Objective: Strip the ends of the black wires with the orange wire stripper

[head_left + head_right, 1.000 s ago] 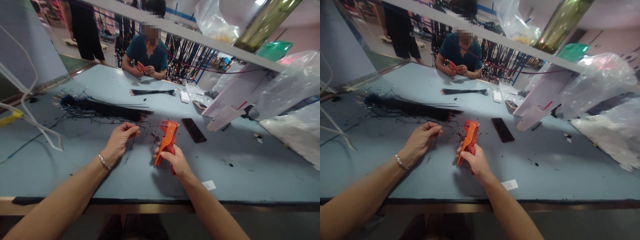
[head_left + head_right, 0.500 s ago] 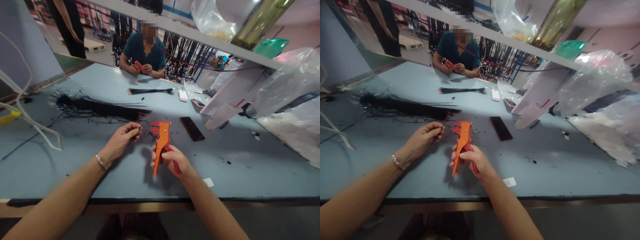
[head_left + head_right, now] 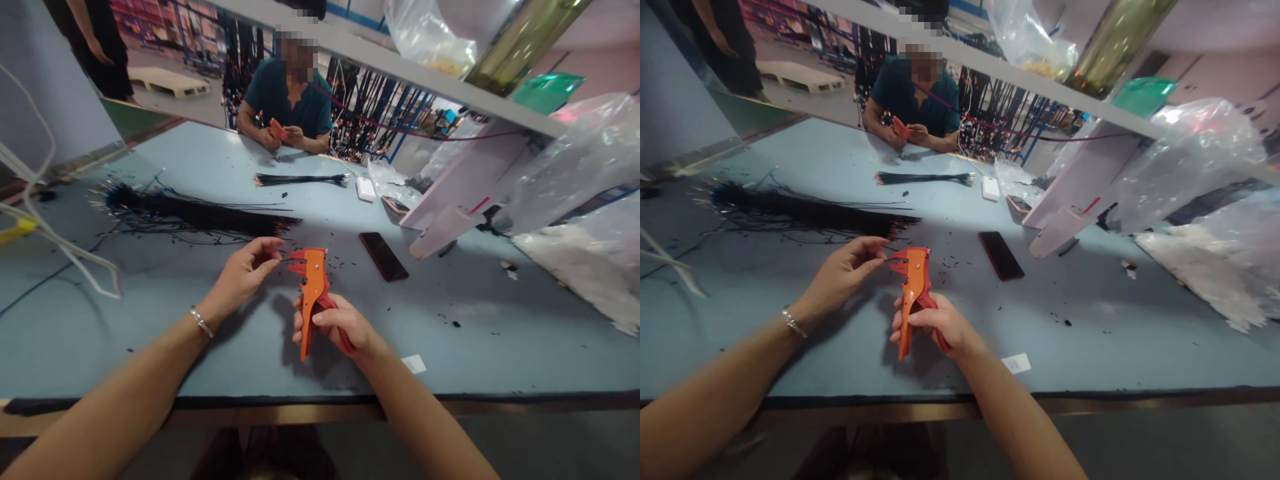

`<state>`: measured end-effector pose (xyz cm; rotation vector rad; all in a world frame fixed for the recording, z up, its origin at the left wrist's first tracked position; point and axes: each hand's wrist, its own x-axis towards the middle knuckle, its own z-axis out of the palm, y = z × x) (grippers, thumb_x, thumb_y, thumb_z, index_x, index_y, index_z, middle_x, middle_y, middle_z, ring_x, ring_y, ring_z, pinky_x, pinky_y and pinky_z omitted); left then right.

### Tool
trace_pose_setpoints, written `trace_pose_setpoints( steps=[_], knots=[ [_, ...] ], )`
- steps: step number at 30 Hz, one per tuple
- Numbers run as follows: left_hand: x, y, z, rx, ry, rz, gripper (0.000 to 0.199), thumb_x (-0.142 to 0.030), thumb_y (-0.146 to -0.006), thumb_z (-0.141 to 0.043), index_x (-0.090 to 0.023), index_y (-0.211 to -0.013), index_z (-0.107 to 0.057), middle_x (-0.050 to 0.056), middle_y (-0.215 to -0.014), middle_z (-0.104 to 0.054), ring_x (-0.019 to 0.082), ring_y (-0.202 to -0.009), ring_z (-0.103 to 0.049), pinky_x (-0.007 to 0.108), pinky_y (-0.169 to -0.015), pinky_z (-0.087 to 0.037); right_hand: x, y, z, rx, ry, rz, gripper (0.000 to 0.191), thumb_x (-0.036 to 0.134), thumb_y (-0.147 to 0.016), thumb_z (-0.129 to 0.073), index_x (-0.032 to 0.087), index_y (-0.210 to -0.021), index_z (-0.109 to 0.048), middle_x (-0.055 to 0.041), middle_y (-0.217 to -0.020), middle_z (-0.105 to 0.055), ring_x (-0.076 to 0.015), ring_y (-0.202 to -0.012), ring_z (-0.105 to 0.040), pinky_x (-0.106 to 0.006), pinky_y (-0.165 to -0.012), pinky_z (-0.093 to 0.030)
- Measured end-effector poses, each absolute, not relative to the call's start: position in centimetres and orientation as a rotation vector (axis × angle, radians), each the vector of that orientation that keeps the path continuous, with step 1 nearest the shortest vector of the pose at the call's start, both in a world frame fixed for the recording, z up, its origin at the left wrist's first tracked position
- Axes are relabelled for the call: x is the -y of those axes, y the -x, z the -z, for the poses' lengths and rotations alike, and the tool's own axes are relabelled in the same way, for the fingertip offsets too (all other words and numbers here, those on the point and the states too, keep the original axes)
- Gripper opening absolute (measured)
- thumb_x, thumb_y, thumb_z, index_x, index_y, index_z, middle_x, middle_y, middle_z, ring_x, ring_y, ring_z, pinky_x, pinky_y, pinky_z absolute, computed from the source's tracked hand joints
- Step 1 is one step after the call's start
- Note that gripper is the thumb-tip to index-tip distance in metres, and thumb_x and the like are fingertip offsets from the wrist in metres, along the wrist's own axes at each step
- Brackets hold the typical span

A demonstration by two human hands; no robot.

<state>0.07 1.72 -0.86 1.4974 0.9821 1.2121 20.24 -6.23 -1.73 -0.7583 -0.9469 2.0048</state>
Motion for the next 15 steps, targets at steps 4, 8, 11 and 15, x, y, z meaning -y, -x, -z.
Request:
trace_pose_setpoints(
  steps=[4, 8, 11, 15],
  knots=[
    [-1.65, -0.09, 0.95, -1.003, -1.658, -1.182, 0.030, -0.025, -0.079, -0.067, -0.020, -0.109, -0.067, 0.003, -0.086, -0.066, 0.016, -0.079, -0.060, 0.026, -0.079, -0.046, 6.25, -20.24, 1.84, 0.962, 0.758, -1.987, 0.032, 0.021, -0.071, -0.068, 0.012, -0.102, -0.060, -0.0052, -0.083, -0.068, -0.0206, -0.069, -0.070, -0.032, -0.062, -0.056],
    [-1.56, 0.05, 0.98, -1.045, -1.816, -1.132, 0.033, -0.029, -0.083, -0.061, -0.018, -0.114, -0.062, 0.003, -0.090, -0.065, 0.017, -0.083, -0.061, 0.029, -0.082, -0.048, 6.18, -20.22, 1.98, 0.985, 0.771, -1.986, 0.031, 0.021, -0.072, -0.069, 0.011, -0.100, -0.060, -0.0055, -0.082, -0.067, -0.0199, -0.067, -0.070, -0.031, -0.059, -0.056],
    [-1.50, 0.09, 0.99, -1.062, -1.889, -1.145, 0.032, -0.029, -0.085, -0.059, -0.017, -0.115, -0.061, 0.003, -0.092, -0.066, 0.017, -0.084, -0.062, 0.030, -0.083, -0.049, 6.18, -20.09, 2.01, 0.991, 0.791, -1.963, 0.029, 0.021, -0.072, -0.070, 0.011, -0.096, -0.060, -0.0049, -0.080, -0.067, -0.0183, -0.065, -0.069, -0.030, -0.061, -0.055],
    [-1.45, 0.04, 1.05, -1.051, -1.933, -1.157, 0.031, -0.027, -0.086, -0.058, -0.017, -0.115, -0.062, 0.003, -0.090, -0.066, 0.015, -0.083, -0.061, 0.028, -0.081, -0.050, 6.35, -19.82, 1.92, 1.002, 0.835, -1.934, 0.028, 0.024, -0.071, -0.071, 0.011, -0.094, -0.060, -0.0047, -0.078, -0.066, -0.0172, -0.063, -0.067, -0.030, -0.060, -0.055]
  ],
)
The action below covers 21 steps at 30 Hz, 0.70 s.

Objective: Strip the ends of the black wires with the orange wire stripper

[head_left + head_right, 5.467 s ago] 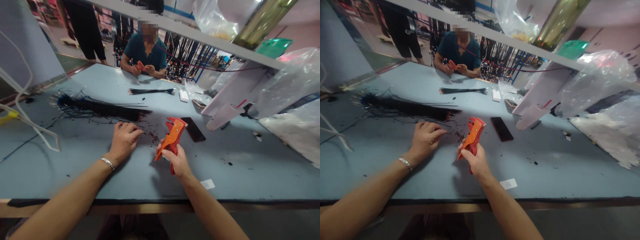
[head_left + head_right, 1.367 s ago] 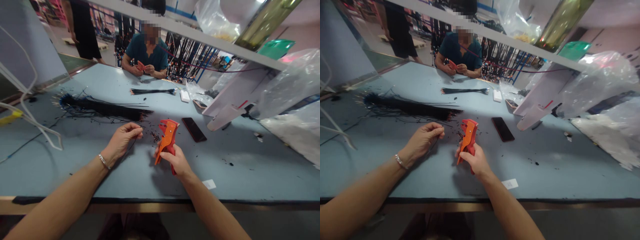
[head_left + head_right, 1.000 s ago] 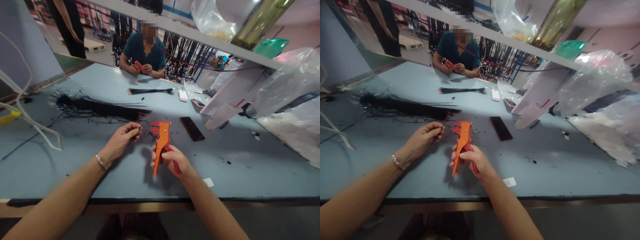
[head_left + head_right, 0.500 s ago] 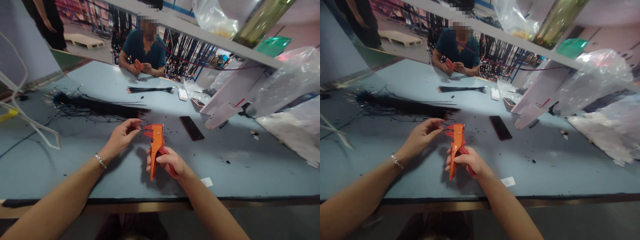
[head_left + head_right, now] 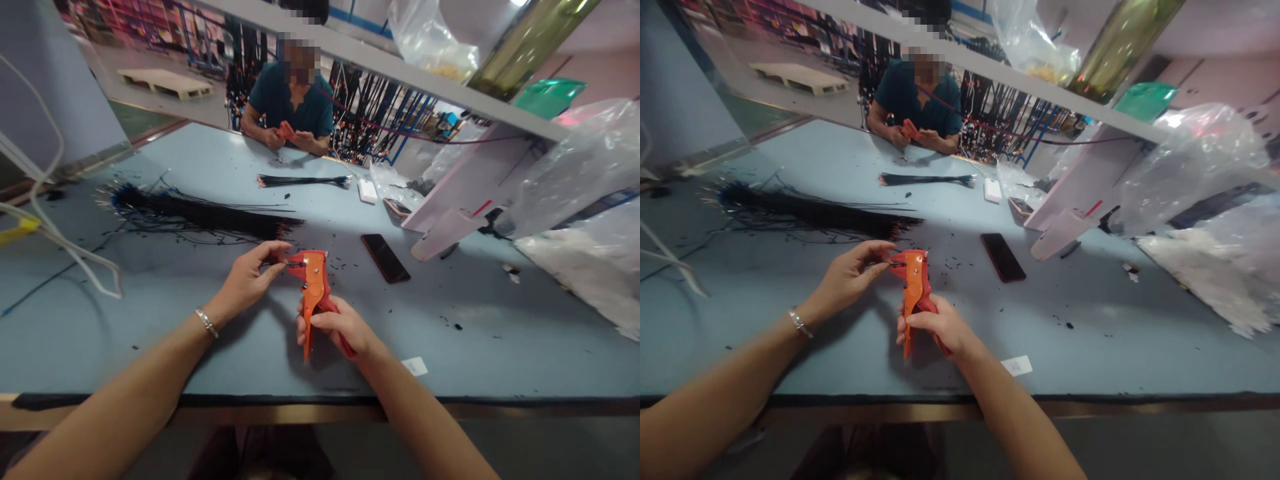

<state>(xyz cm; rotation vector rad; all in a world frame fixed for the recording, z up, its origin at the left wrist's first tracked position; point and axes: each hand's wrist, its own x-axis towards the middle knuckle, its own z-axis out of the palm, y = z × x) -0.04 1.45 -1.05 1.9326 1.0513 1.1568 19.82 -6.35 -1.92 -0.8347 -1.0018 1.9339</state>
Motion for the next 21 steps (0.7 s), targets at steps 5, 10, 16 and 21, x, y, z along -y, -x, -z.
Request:
trace_pose_setpoints(
  steps=[5, 10, 16, 21],
  knots=[
    [-1.47, 0.05, 1.32, -1.039, -1.971, -1.167, 0.030, -0.025, -0.087, -0.057, -0.017, -0.116, -0.061, 0.003, -0.092, -0.066, 0.015, -0.084, -0.062, 0.028, -0.080, -0.051, 6.52, -19.50, 1.86, 1.048, 0.851, -1.870, 0.025, 0.026, -0.073, -0.071, 0.012, -0.090, -0.059, -0.0027, -0.071, -0.064, -0.0160, -0.055, -0.062, -0.026, -0.044, -0.052],
    [-1.49, 0.08, 1.52, -1.028, -1.990, -1.189, 0.030, -0.024, -0.088, -0.057, -0.017, -0.116, -0.061, 0.003, -0.090, -0.066, 0.015, -0.083, -0.062, 0.028, -0.080, -0.051, 6.36, -19.52, 2.12, 1.052, 0.860, -1.865, 0.025, 0.028, -0.072, -0.072, 0.013, -0.087, -0.059, -0.0021, -0.068, -0.064, -0.0155, -0.052, -0.062, -0.026, -0.042, -0.052],
    [-1.33, 0.04, 1.35, -1.019, -2.007, -1.209, 0.028, -0.023, -0.087, -0.057, -0.017, -0.114, -0.062, 0.004, -0.091, -0.066, 0.015, -0.083, -0.063, 0.028, -0.080, -0.052, 6.46, -19.52, 2.17, 1.055, 0.895, -1.834, 0.024, 0.030, -0.073, -0.072, 0.013, -0.084, -0.058, -0.0011, -0.063, -0.063, -0.0141, -0.049, -0.061, -0.023, -0.041, -0.049],
    [-1.36, 0.06, 1.26, -1.031, -2.006, -1.219, 0.028, -0.027, -0.087, -0.058, -0.016, -0.112, -0.063, 0.004, -0.091, -0.067, 0.016, -0.082, -0.063, 0.028, -0.078, -0.051, 6.51, -19.38, 2.44, 1.078, 0.899, -1.803, 0.028, 0.034, -0.074, -0.073, 0.013, -0.084, -0.058, -0.0008, -0.062, -0.062, -0.0137, -0.047, -0.059, -0.023, -0.039, -0.049]
  ],
)
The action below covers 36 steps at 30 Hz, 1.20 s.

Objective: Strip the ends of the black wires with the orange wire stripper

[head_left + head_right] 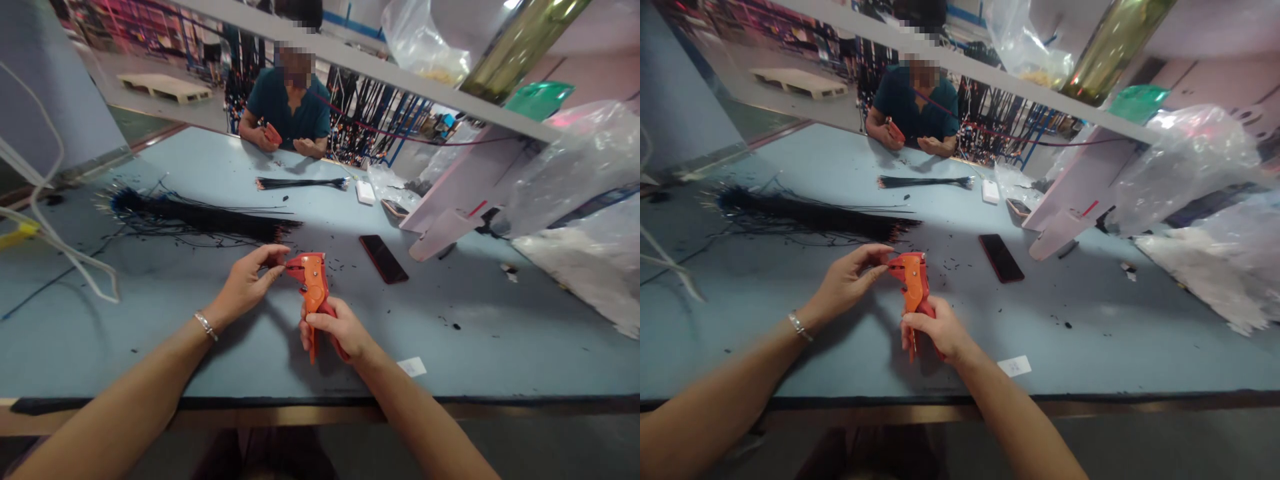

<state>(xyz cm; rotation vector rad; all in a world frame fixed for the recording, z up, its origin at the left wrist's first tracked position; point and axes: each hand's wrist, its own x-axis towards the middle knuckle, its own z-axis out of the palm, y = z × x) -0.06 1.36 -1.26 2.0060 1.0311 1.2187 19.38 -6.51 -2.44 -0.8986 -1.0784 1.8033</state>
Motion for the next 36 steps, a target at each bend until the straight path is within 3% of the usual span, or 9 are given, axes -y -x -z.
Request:
trace_pose_setpoints(
  steps=[5, 11, 15, 20, 36],
  knots=[
    [-1.38, 0.12, 1.12, -1.109, -1.990, -1.166, 0.026, -0.034, -0.087, -0.058, -0.015, -0.101, -0.067, 0.006, -0.091, -0.071, 0.017, -0.080, -0.064, 0.028, -0.074, -0.051, 6.27, -19.28, 2.83, 1.113, 0.903, -1.773, 0.031, 0.036, -0.073, -0.074, 0.014, -0.085, -0.057, -0.0012, -0.063, -0.063, -0.0137, -0.047, -0.059, -0.024, -0.040, -0.050],
    [-1.04, 0.02, 0.51, -1.129, -2.000, -1.081, 0.025, -0.036, -0.087, -0.055, -0.016, -0.085, -0.070, 0.003, -0.077, -0.071, 0.015, -0.069, -0.062, 0.024, -0.065, -0.047, 6.16, -19.49, 2.83, 1.115, 0.895, -1.780, 0.031, 0.034, -0.072, -0.075, 0.013, -0.087, -0.058, -0.0020, -0.068, -0.065, -0.0148, -0.053, -0.062, -0.025, -0.046, -0.052],
    [-1.04, 0.07, 0.40, -1.155, -1.990, -1.131, 0.022, -0.035, -0.085, -0.057, -0.016, -0.084, -0.069, 0.002, -0.077, -0.071, 0.015, -0.070, -0.061, 0.023, -0.065, -0.047, 6.12, -19.82, 2.67, 1.113, 0.805, -1.803, 0.033, 0.031, -0.071, -0.077, 0.012, -0.092, -0.060, -0.0043, -0.078, -0.067, -0.0173, -0.064, -0.066, -0.029, -0.057, -0.055],
    [-1.19, 0.22, 0.61, -1.113, -1.989, -1.227, 0.021, -0.033, -0.085, -0.059, -0.016, -0.084, -0.070, 0.003, -0.078, -0.071, 0.015, -0.070, -0.062, 0.023, -0.065, -0.047, 6.15, -20.01, 2.69, 1.058, 0.816, -1.823, 0.031, 0.028, -0.071, -0.076, 0.012, -0.093, -0.061, -0.0047, -0.078, -0.068, -0.0177, -0.064, -0.067, -0.030, -0.059, -0.055],
    [-1.06, 0.08, 0.43, -0.980, -2.037, -1.239, 0.016, -0.027, -0.087, -0.058, -0.016, -0.083, -0.069, 0.003, -0.076, -0.068, 0.014, -0.070, -0.059, 0.023, -0.064, -0.046, 6.25, -20.00, 2.58, 1.131, 0.767, -1.839, 0.033, 0.032, -0.075, -0.075, 0.012, -0.094, -0.059, -0.0050, -0.079, -0.066, -0.0178, -0.065, -0.066, -0.031, -0.058, -0.054]
  ],
)
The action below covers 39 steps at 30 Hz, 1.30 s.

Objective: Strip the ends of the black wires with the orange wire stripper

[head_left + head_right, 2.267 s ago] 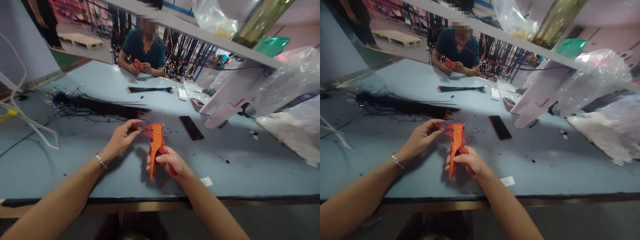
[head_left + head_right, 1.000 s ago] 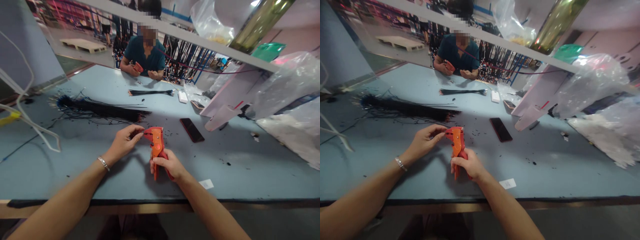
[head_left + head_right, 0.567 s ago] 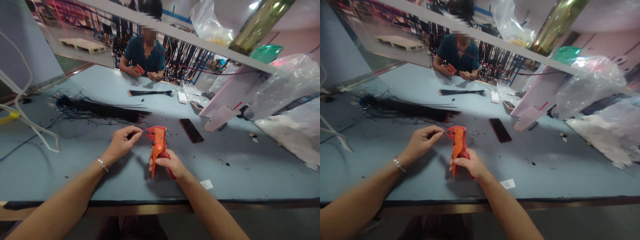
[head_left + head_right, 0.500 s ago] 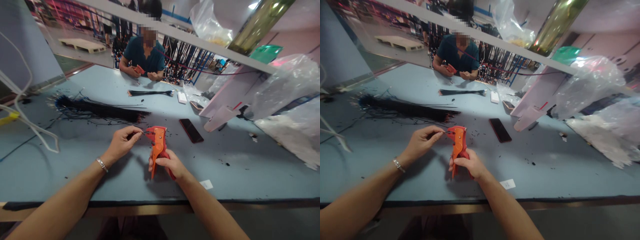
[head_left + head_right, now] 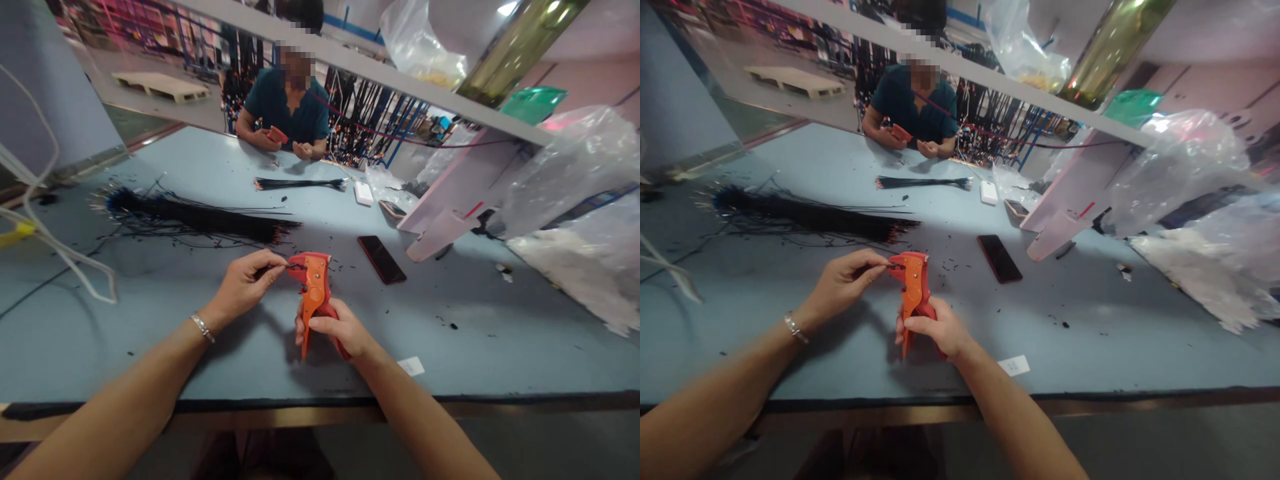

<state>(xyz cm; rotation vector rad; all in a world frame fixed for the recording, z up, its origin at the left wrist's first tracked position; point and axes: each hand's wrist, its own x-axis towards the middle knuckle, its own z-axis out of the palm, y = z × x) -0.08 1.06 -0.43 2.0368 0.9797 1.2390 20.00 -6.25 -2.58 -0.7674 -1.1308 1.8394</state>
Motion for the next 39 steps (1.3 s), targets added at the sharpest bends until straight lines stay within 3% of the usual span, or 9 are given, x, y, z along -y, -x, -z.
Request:
trace_pose_setpoints(
  steps=[12, 27, 39],
  knots=[
    [-1.06, 0.17, 0.36, -0.945, -2.003, -1.256, 0.015, -0.028, -0.086, -0.059, -0.018, -0.083, -0.069, 0.003, -0.076, -0.067, 0.014, -0.071, -0.059, 0.024, -0.065, -0.046, 6.45, -19.77, 2.38, 1.118, 0.755, -1.836, 0.032, 0.033, -0.074, -0.076, 0.012, -0.093, -0.060, -0.0048, -0.078, -0.066, -0.0183, -0.064, -0.066, -0.031, -0.058, -0.054],
    [-1.01, 0.15, 0.19, -0.934, -2.024, -1.292, 0.016, -0.028, -0.086, -0.059, -0.018, -0.078, -0.068, 0.002, -0.071, -0.063, 0.013, -0.066, -0.055, 0.023, -0.062, -0.044, 6.57, -19.51, 2.41, 1.161, 0.790, -1.788, 0.030, 0.036, -0.076, -0.074, 0.013, -0.087, -0.057, -0.0025, -0.069, -0.063, -0.0152, -0.054, -0.062, -0.026, -0.043, -0.053],
    [-1.21, 0.19, 0.56, -0.903, -2.022, -1.311, 0.015, -0.026, -0.087, -0.058, -0.018, -0.080, -0.068, 0.003, -0.073, -0.065, 0.014, -0.068, -0.057, 0.025, -0.064, -0.044, 6.59, -19.51, 2.36, 1.202, 0.806, -1.752, 0.031, 0.038, -0.076, -0.074, 0.014, -0.085, -0.057, -0.0023, -0.067, -0.063, -0.0149, -0.052, -0.060, -0.026, -0.044, -0.052]
  ],
)
